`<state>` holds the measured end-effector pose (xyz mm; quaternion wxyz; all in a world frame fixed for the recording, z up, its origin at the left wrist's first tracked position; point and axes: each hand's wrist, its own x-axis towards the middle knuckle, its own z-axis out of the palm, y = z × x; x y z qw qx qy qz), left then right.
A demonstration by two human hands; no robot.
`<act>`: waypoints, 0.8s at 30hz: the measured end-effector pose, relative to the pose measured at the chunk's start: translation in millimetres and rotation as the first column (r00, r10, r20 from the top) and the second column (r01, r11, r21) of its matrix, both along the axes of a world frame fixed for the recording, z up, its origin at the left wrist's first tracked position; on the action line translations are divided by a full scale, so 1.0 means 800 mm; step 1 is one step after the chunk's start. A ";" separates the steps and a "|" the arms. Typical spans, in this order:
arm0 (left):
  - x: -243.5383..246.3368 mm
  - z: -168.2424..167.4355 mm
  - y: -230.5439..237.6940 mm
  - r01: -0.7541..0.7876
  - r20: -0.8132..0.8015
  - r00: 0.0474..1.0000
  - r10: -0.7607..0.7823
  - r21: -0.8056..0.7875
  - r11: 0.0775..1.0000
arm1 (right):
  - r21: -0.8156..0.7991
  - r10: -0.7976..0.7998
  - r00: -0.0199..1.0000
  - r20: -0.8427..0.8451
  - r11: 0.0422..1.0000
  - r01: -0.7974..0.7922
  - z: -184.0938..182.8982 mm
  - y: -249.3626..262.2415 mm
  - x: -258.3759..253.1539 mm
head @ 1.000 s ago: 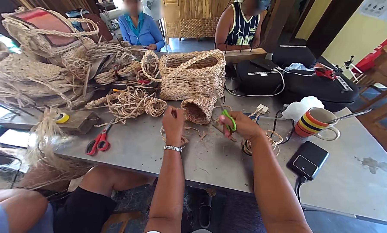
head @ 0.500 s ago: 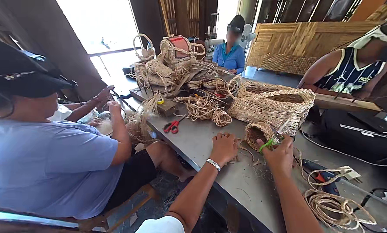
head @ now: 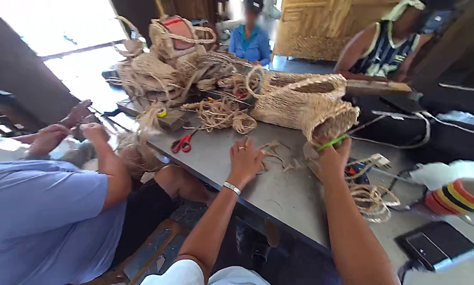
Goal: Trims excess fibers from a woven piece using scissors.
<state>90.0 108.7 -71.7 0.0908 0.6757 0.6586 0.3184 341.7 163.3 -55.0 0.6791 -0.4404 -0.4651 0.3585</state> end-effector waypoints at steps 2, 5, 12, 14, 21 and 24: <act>0.027 -0.002 -0.002 0.090 -0.089 0.992 -0.087 0.029 0.996 | 0.060 -0.006 0.999 -0.048 0.998 0.008 0.007 -0.004 0.007; 0.092 -0.013 -0.016 0.319 -0.290 0.904 -0.314 -0.029 0.947 | 0.146 -0.059 0.996 -0.074 0.987 0.069 0.013 0.000 0.015; 0.142 -0.039 0.061 0.334 -0.472 0.830 -0.299 -0.009 0.942 | 0.142 -0.096 0.989 -0.111 0.983 0.112 0.014 0.001 0.019; 0.130 -0.046 0.092 0.225 -0.478 0.853 -0.210 -0.026 0.974 | 0.147 -0.098 0.988 -0.120 0.982 0.115 0.012 0.004 0.021; 0.048 -0.038 0.067 -0.016 -0.553 0.830 -0.070 -0.148 0.989 | 0.136 -0.091 0.975 -0.201 0.983 0.120 0.013 0.007 0.024; 0.021 -0.031 0.024 -0.073 -0.532 0.846 -0.032 -0.174 0.982 | 0.134 -0.092 0.976 -0.198 0.984 0.120 0.011 0.010 0.023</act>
